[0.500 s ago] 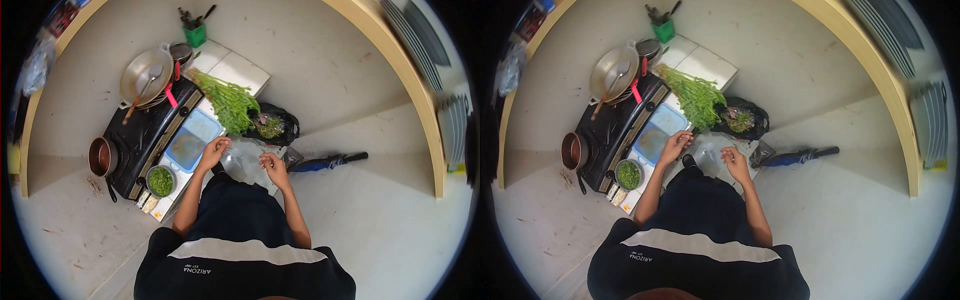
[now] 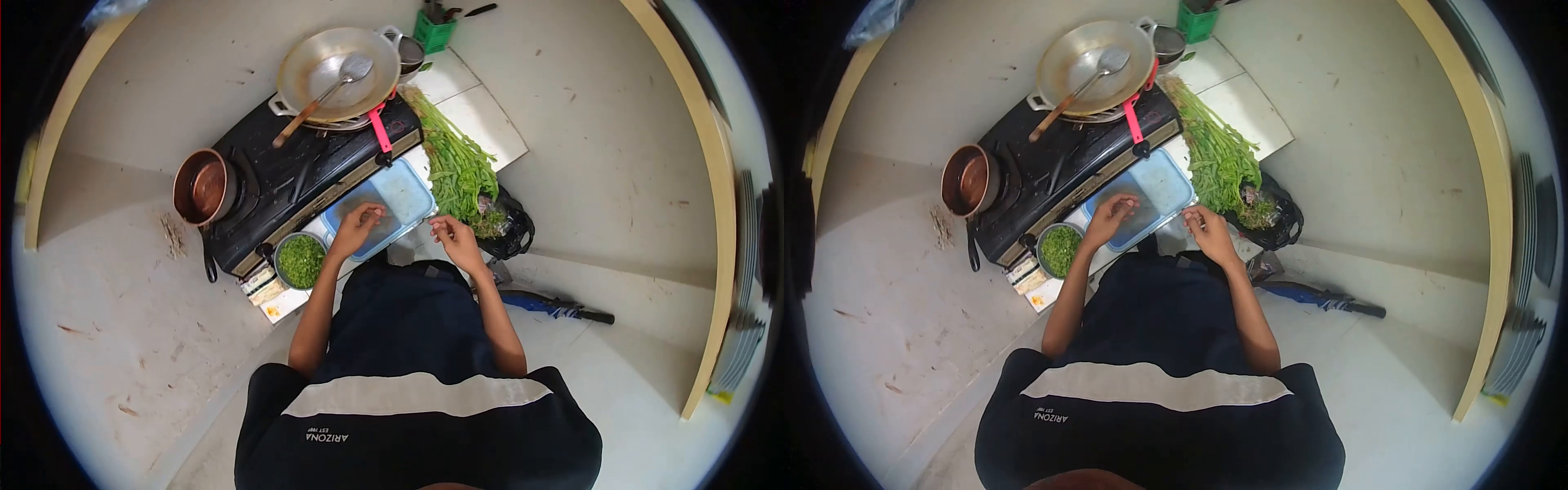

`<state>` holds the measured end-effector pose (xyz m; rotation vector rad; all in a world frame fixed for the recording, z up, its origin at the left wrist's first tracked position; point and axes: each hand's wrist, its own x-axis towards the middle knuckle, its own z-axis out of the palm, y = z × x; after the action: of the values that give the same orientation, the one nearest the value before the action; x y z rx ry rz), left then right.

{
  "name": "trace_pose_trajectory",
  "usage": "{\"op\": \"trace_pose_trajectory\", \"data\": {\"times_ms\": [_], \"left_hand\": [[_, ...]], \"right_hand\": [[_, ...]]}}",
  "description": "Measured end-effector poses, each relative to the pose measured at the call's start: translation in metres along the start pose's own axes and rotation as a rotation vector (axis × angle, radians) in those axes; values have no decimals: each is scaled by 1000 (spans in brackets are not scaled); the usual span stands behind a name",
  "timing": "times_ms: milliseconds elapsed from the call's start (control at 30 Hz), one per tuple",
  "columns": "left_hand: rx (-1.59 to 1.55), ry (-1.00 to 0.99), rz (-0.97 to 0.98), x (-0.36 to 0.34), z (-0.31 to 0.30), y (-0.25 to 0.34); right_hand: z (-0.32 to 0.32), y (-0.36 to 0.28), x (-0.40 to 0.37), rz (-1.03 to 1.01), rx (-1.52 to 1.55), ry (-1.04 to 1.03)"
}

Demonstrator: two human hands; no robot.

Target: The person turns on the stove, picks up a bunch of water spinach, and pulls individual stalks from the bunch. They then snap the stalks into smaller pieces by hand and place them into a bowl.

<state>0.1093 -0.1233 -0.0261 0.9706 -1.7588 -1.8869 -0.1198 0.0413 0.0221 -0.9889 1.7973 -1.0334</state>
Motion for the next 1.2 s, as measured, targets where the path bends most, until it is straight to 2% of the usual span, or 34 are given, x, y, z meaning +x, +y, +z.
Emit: {"op": "trace_pose_trajectory", "data": {"times_ms": [67, 233, 300, 400, 600, 667, 767, 967, 1200], "left_hand": [[-19, 37, -52, -2, -8, -1], [-71, 148, -3, -4, -7, -16], [-97, 194, -81, -10, -5, -12], [-68, 214, -151, -15, -4, -27], [-9, 457, -130, -34, 14, -9], [-66, 556, -192, -37, 28, 1], [50, 626, -193, -52, 47, -1], [-47, 782, -289, -102, 71, -10], [-186, 949, -279, -165, 42, -36]], "right_hand": [[5, -3, 12, -28, 6, -44], [3, -2, 38, -74, -4, -138], [0, -5, 49, -36, -59, -198], [-3, -8, 70, -103, -71, -273], [-3, -17, 110, -166, -112, -518], [-4, -19, 125, -195, -154, -613], [-1, -29, 140, -251, -236, -719], [18, -15, 162, -286, -270, -865], [65, -22, 138, -376, -362, -902]]}}
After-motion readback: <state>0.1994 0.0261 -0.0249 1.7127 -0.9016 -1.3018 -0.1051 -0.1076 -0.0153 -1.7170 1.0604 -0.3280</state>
